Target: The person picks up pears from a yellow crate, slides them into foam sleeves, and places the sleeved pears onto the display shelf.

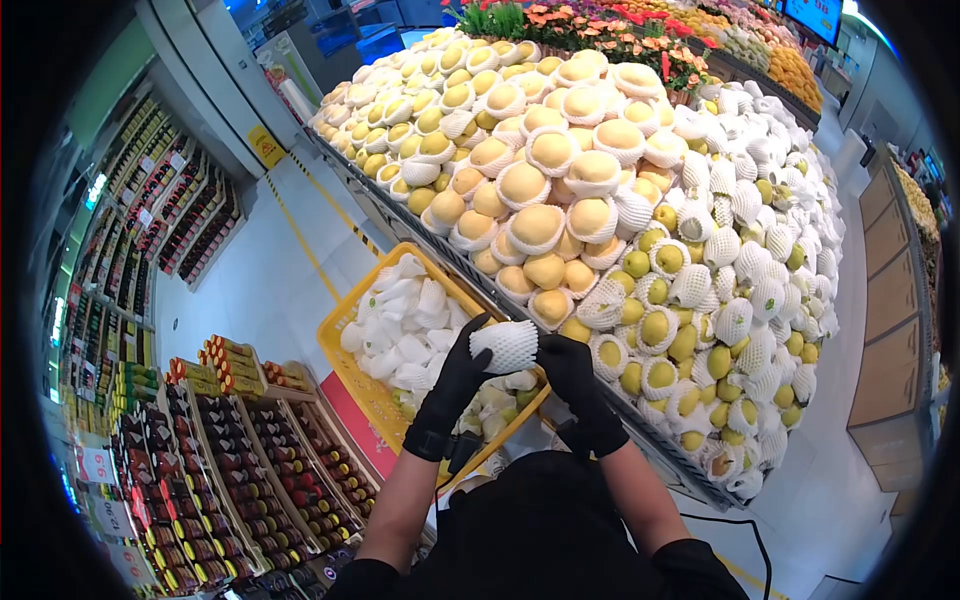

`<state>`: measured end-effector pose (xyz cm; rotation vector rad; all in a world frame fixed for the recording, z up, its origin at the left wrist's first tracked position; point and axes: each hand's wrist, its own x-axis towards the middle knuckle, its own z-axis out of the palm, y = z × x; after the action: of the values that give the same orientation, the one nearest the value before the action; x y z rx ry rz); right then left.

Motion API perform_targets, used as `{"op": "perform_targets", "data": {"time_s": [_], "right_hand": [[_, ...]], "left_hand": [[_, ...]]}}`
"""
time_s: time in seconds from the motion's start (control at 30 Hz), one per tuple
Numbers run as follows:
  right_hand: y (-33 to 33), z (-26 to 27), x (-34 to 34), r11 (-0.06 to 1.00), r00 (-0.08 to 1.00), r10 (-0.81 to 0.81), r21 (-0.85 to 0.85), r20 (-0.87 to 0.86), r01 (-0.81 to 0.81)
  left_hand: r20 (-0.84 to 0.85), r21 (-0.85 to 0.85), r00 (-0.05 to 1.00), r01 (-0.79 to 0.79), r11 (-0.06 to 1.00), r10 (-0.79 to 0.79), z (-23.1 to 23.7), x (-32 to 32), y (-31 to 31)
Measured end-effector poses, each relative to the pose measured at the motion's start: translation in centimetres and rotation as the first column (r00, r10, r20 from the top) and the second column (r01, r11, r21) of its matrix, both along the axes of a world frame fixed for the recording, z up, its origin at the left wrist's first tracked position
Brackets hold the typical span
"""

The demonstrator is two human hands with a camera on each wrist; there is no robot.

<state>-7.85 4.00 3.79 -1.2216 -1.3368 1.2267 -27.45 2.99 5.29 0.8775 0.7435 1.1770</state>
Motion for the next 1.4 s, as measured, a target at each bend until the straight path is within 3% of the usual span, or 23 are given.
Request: {"op": "perform_targets", "data": {"time_s": [0.07, 0.13, 0.23, 0.3, 0.33, 0.43, 0.5, 0.57, 0.77, 0.8, 0.87, 0.97, 1.03, 1.23, 1.33, 1.4], "right_hand": [[0.0, -0.1, 0.9, 1.000, 1.000, -0.009, -0.010, -0.015, 0.009], [0.0, 0.3, 1.8, 1.000, 1.000, -0.021, -0.017, 0.015, 0.022], [1.0, 0.1, 3.2, 0.999, 0.995, 0.024, -0.042, -0.094, -0.028], [1.7, 0.2, 4.4, 0.992, 0.960, 0.061, -0.091, -0.274, -0.089], [2.1, 0.3, 5.0, 0.987, 0.930, 0.074, -0.109, -0.360, -0.120], [2.7, 0.1, 5.2, 0.979, 0.906, 0.123, -0.101, -0.405, -0.178], [3.0, -0.4, 5.7, 0.953, 0.915, 0.302, 0.046, -0.268, -0.301], [2.6, -0.1, 5.8, 0.949, 0.927, 0.313, 0.087, -0.205, -0.302], [1.5, 1.4, 8.3, 0.987, 0.991, 0.106, -0.112, -0.081, -0.115], [1.2, 1.2, 8.5, 0.996, 0.980, 0.059, -0.049, -0.192, -0.069], [1.2, 1.1, 9.4, 0.996, 0.981, 0.060, -0.056, -0.185, -0.071], [0.7, 1.4, 10.2, 0.997, 0.989, 0.043, -0.064, -0.143, -0.053], [0.6, 1.0, 10.4, 0.996, 0.994, 0.049, -0.067, -0.100, -0.056], [0.2, -1.7, 9.9, 0.976, 0.873, 0.089, -0.134, -0.479, -0.173], [-0.6, -2.7, 8.9, 0.922, 0.801, 0.222, -0.148, -0.555, -0.358], [-1.0, -2.8, 7.8, 0.950, 0.796, 0.200, -0.087, -0.571, -0.300]], "left_hand": [[-0.232, 0.079, 0.973, 0.010, 0.997, 0.009, -1.0, 0.5, 0.5], [-0.195, 0.034, 0.981, -0.007, 0.999, 0.014, -0.6, 1.5, 0.5], [-0.063, -0.108, 0.997, -0.049, 0.993, 0.042, 0.7, 3.2, 0.3], [0.021, -0.228, 0.998, -0.052, 0.972, 0.058, 0.9, 3.6, 0.4], [-0.040, -0.222, 0.996, -0.081, 0.972, 0.074, 0.9, 4.2, 0.4], [0.101, -0.267, 0.991, -0.054, 0.962, 0.084, 1.1, 5.5, 0.7], [0.085, -0.287, 0.995, -0.018, 0.958, 0.044, 1.4, 6.3, 0.9], [0.082, -0.282, 0.997, 0.014, 0.959, 0.009, 0.9, 7.0, 1.0], [-0.010, -0.165, 0.999, 0.047, 0.985, -0.049, 1.3, 10.1, 1.3], [-0.004, -0.124, 0.998, 0.066, 0.990, -0.067, 0.8, 10.3, 1.4], [0.013, -0.058, 0.994, 0.113, 0.992, -0.113, 0.3, 10.4, 1.2], [-0.171, -0.031, 0.982, 0.074, 0.997, -0.078, 0.3, 11.1, 0.8], [-0.121, -0.052, 0.989, 0.082, 0.995, -0.088, 0.6, 11.3, 0.5], [0.004, -0.079, 0.999, 0.039, 0.996, -0.039, 1.0, 11.2, 0.1], [-0.001, -0.081, 0.998, 0.066, 0.994, -0.067, 0.1, 10.6, 0.0], [-0.020, -0.115, 0.993, 0.115, 0.987, -0.118, 0.2, 10.3, -0.4]]}}
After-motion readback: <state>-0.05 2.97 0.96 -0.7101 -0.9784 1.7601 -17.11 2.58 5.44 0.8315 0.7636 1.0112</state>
